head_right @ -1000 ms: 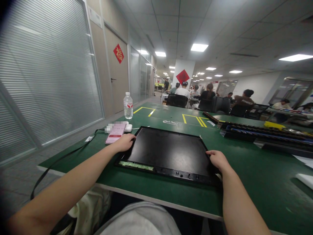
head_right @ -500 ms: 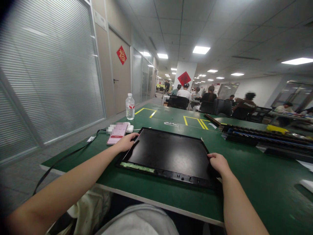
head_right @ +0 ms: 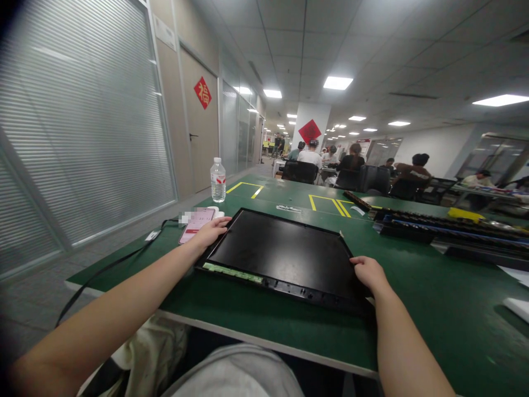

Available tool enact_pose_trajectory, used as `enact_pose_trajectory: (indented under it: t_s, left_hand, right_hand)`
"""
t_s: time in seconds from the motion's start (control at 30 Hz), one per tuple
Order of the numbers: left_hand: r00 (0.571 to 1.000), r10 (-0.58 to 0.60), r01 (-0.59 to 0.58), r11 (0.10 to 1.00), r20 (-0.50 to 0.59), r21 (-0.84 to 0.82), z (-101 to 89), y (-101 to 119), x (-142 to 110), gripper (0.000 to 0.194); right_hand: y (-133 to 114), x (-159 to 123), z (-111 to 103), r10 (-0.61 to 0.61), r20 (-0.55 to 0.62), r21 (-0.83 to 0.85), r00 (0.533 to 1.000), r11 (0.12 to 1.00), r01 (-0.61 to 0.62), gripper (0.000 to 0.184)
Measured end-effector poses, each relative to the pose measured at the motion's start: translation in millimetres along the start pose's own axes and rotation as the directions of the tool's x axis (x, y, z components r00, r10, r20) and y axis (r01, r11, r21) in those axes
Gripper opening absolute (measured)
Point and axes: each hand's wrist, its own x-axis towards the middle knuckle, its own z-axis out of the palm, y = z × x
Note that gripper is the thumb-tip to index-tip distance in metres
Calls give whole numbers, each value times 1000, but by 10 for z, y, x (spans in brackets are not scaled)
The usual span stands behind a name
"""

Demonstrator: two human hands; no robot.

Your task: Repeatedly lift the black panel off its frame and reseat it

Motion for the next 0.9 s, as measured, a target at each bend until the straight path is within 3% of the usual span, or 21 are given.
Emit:
enact_pose_trajectory:
  t_s: [0.1, 0.27, 0.47, 0.7, 0.9]
  left_hand:
    - [998, -61, 60, 997, -11, -41, -14, 0, 13, 49]
    - [979, -198, 204, 960, 50, -189, -2, 51, -65, 71]
    - [963, -222, 251, 944, 154, -212, -19, 63, -98, 91]
    - [943, -184, 254, 936, 276, -245, -42, 16, -85, 75]
    - [958, -176, 221, 955, 225, -196, -29, 3, -92, 64]
  right_hand:
    - [-12, -5, -4, 9, 11, -4, 1000, 1000, -9, 38]
    - [-45, -33, -15, 16, 29, -13, 999, 1000, -15, 38]
    - [-20, -14, 16, -6, 9, 8, 1000, 1000, 6, 32]
    - [-43, -52, 5, 6, 29, 17, 1000, 1000, -7, 37]
    - [-64, -62, 15, -27, 1, -15, 1000, 1000, 27, 36]
